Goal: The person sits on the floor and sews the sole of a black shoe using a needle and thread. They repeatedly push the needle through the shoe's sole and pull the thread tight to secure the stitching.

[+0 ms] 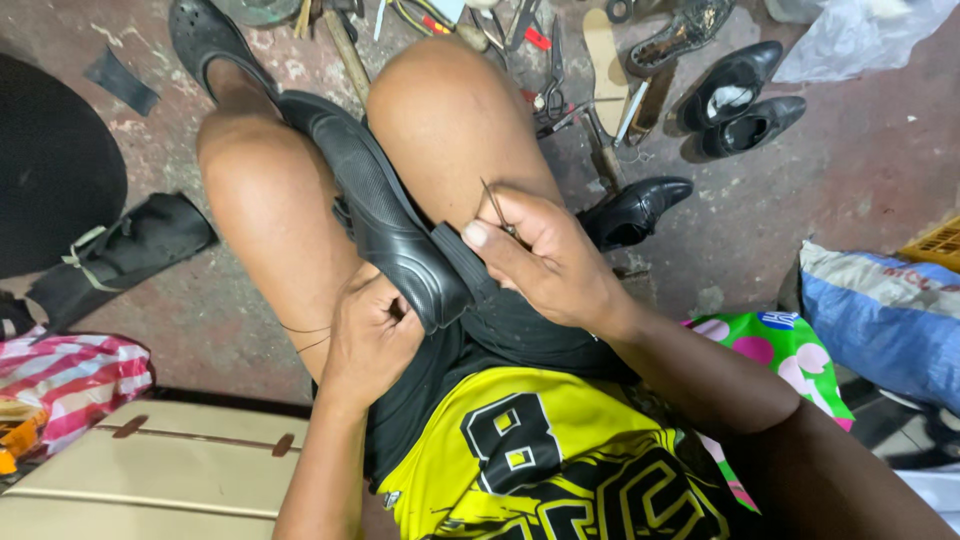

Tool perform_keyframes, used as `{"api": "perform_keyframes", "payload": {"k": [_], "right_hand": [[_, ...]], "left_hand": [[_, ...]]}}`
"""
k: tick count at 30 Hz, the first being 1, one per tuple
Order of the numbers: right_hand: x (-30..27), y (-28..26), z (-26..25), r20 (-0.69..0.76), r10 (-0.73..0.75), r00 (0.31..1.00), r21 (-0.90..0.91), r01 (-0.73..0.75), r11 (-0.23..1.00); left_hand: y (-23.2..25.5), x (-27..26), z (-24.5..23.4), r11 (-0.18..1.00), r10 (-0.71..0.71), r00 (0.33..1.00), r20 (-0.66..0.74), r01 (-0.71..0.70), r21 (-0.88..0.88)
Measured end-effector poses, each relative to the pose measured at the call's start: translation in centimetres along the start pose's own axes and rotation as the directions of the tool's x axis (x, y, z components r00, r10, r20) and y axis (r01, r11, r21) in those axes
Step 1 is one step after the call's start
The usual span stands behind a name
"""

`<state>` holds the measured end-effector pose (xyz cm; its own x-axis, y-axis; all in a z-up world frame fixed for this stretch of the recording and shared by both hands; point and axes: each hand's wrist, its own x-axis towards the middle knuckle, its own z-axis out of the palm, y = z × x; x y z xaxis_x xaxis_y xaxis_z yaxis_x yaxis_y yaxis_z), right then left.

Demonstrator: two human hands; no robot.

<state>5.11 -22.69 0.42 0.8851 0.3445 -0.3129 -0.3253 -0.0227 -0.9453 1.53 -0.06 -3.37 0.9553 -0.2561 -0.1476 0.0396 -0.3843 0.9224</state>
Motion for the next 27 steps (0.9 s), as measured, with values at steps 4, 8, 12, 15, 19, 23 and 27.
{"api": "perform_keyframes", "payload": {"k": [4,8,12,15,19,23,27], "right_hand": [[-1.5,-1.1,-0.9,0.034,-0.279,0.960,-0.180,0.280,0.943],[-2.6,-1.0,-0.4,-0.003,-0.359,0.933,-0.221,0.350,0.910],[-3.4,-0.9,-0.7,0.003,-0.152,0.988,0.000,0.152,0.988],[-2.8,-0.7,-0.7,0.113,-0.030,0.993,0.111,0.017,0.994],[-2.5,-1.0,-0.5,0.193,-0.016,0.981,0.173,-0.018,0.985],[-2.2,-1.8,-0.3,0.173,-0.049,0.984,0.197,0.015,0.980],[-2.1,-1.8,-0.5,0.161,-0.046,0.986,0.159,0.020,0.987]], "left_hand": [[1.5,0.2,-0.4,0.995,0.066,0.997,-0.039,-0.068,-0.067],[3.6,0.0,-1.1,0.982,0.146,0.981,-0.124,-0.159,-0.099],[6.0,-0.2,-2.1,0.973,0.230,0.964,-0.131,-0.231,0.009],[7.1,-0.3,-2.7,0.946,0.306,0.949,-0.077,-0.294,0.138],[8.0,-0.3,-2.7,0.934,0.350,0.931,-0.106,-0.337,0.119],[8.4,-0.4,-2.3,0.974,0.226,0.958,-0.175,-0.218,0.062],[8.0,-0.6,-1.8,0.984,0.178,0.957,-0.228,-0.174,0.040]]}}
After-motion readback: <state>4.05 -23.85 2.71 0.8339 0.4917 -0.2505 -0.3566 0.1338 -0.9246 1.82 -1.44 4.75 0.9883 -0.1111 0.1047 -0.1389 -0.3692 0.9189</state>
